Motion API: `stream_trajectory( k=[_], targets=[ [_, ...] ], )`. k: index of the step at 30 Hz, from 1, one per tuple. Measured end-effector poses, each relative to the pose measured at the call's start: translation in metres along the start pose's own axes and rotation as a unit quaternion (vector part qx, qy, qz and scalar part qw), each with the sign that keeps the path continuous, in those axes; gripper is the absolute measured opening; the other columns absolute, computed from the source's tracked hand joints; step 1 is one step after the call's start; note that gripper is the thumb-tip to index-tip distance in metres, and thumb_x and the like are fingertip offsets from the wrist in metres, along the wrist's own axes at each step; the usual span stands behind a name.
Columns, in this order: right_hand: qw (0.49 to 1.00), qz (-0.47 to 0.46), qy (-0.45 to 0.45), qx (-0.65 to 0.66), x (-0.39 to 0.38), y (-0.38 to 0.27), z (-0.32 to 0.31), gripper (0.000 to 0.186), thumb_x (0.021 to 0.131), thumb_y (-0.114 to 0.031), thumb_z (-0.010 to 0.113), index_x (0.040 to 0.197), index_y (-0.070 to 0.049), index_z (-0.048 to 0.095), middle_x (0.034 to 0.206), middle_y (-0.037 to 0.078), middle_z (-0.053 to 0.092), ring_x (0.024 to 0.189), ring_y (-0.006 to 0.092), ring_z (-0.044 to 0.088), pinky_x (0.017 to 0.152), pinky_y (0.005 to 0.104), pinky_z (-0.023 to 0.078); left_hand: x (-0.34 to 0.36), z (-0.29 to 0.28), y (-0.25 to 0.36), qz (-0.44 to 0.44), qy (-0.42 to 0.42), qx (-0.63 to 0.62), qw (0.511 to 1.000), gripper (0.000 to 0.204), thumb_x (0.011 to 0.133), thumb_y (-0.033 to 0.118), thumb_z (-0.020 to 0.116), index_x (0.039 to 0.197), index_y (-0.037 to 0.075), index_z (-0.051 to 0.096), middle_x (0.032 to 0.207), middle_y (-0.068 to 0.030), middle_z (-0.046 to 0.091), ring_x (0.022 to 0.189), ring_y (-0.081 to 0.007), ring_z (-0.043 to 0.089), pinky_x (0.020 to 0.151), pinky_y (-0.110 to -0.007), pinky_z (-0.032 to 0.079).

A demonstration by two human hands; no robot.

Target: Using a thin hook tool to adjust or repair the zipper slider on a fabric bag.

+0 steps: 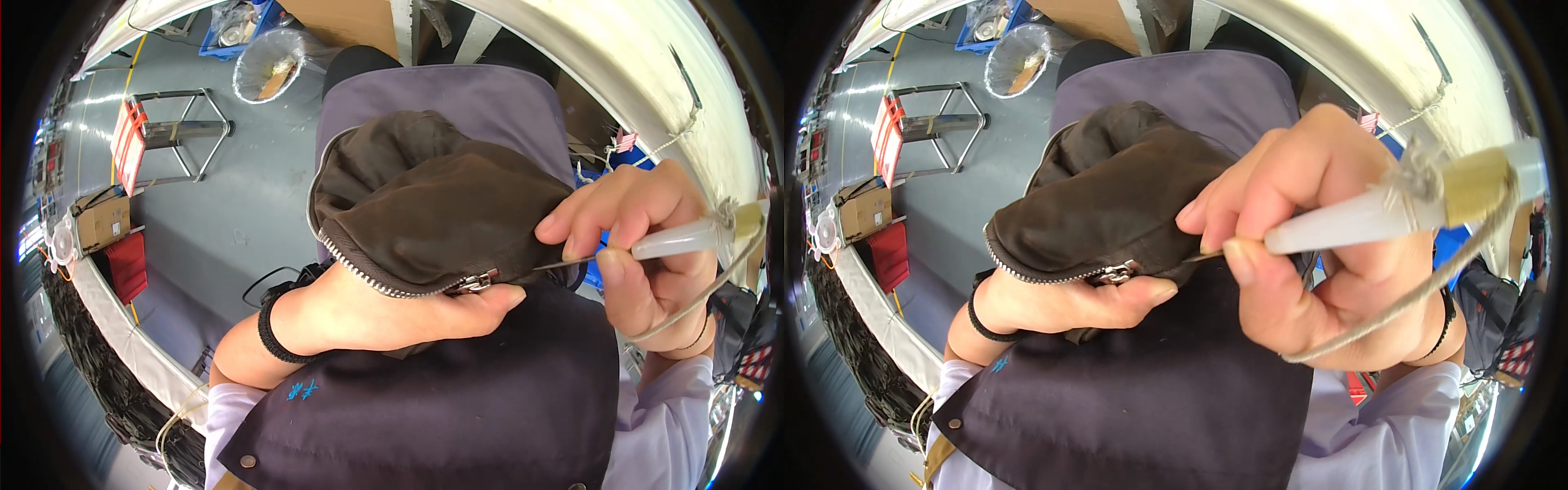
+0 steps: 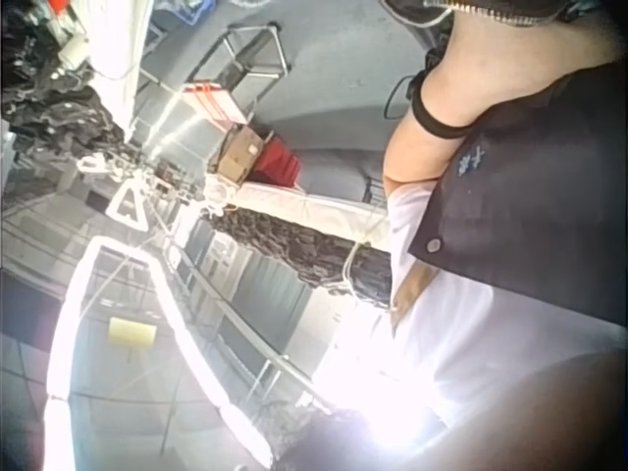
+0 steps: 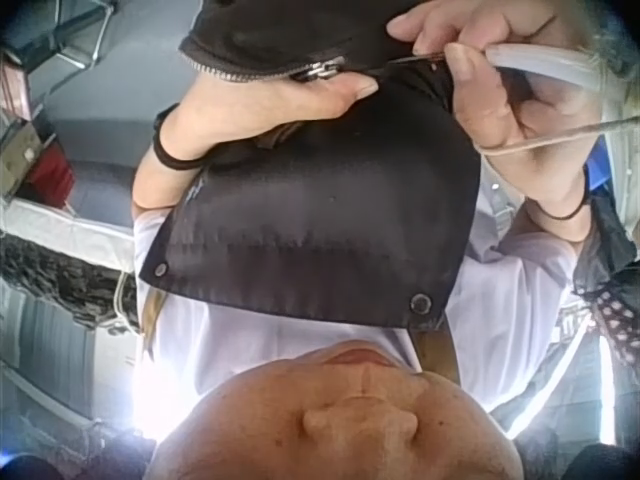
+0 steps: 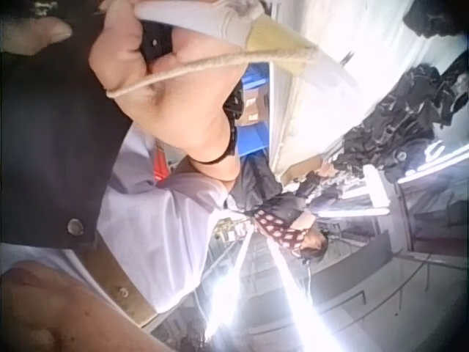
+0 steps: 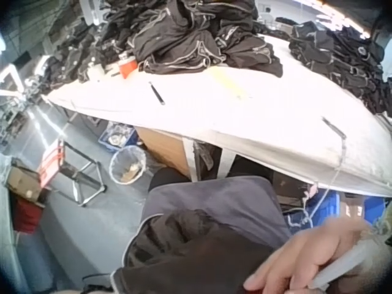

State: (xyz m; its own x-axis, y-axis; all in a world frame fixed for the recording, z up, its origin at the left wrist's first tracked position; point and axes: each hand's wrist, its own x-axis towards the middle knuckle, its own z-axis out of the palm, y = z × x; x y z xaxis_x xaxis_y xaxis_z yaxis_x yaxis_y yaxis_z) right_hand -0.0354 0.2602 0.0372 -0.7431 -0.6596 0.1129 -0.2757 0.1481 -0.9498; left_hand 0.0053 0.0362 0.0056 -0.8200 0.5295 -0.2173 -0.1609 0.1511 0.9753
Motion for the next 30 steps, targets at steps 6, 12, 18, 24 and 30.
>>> stream_trajectory(
  k=[6,12,18,24,30],
  targets=[
    [0.998,0.003,0.039,0.045,0.001,0.002,0.002,0.018,0.09,-0.013,0.057,0.093,-0.007,0.04,0.079,0.012,0.056,0.079,0.0254,0.062,0.077,0.0378,0.051,0.001,-0.004,0.006,0.014,0.004,0.006,1.0,0.015,0.077,0.01,0.071,0.087,0.005,0.061,0.069,0.0009,0.057,0.059,-0.0109,0.051,0.054,-0.027,0.043],
    [0.964,0.051,0.208,0.159,0.004,0.026,-0.043,0.011,0.096,-0.017,0.048,0.094,-0.008,0.044,0.083,0.007,0.052,0.09,0.0221,0.058,0.081,0.0327,0.045,-0.014,-0.019,0.008,-0.052,0.015,0.08,0.995,0.041,0.073,0.009,0.076,0.109,0.001,0.061,0.099,-0.0041,0.065,0.09,-0.0121,0.058,0.08,-0.027,0.046],
    [0.922,-0.013,0.259,-0.288,0.017,0.103,-0.147,0.016,0.093,-0.008,0.055,0.107,-0.001,0.059,0.103,0.007,0.062,0.099,0.0179,0.059,0.085,0.028,0.046,-0.02,-0.022,0.006,-0.019,0.031,0.042,0.998,0.05,0.074,0.007,0.074,0.119,-0.002,0.054,0.113,-0.0075,0.061,0.103,-0.0154,0.054,0.09,-0.03,0.041],
    [0.813,-0.017,0.169,-0.557,0.021,0.146,-0.213,0.046,0.076,0.017,0.051,0.114,-0.008,0.061,0.106,0.011,0.058,0.099,0.027,0.058,0.086,0.0292,0.045,-0.02,-0.025,-0.003,0.005,0.043,-0.009,0.999,0.06,0.075,0.005,0.072,0.128,-0.005,0.048,0.126,-0.0109,0.056,0.117,-0.0187,0.05,0.1,-0.032,0.037],
    [0.794,0.022,0.165,-0.585,0.032,0.144,-0.222,0.049,0.077,0.013,0.049,0.121,-0.006,0.056,0.119,0.013,0.056,0.109,0.0333,0.055,0.094,0.0355,0.044,-0.007,-0.022,-0.002,0.071,0.045,-0.093,0.992,0.059,0.078,0.005,0.069,0.131,-0.005,0.045,0.129,-0.012,0.054,0.12,-0.0195,0.048,0.103,-0.032,0.034]
  ],
)
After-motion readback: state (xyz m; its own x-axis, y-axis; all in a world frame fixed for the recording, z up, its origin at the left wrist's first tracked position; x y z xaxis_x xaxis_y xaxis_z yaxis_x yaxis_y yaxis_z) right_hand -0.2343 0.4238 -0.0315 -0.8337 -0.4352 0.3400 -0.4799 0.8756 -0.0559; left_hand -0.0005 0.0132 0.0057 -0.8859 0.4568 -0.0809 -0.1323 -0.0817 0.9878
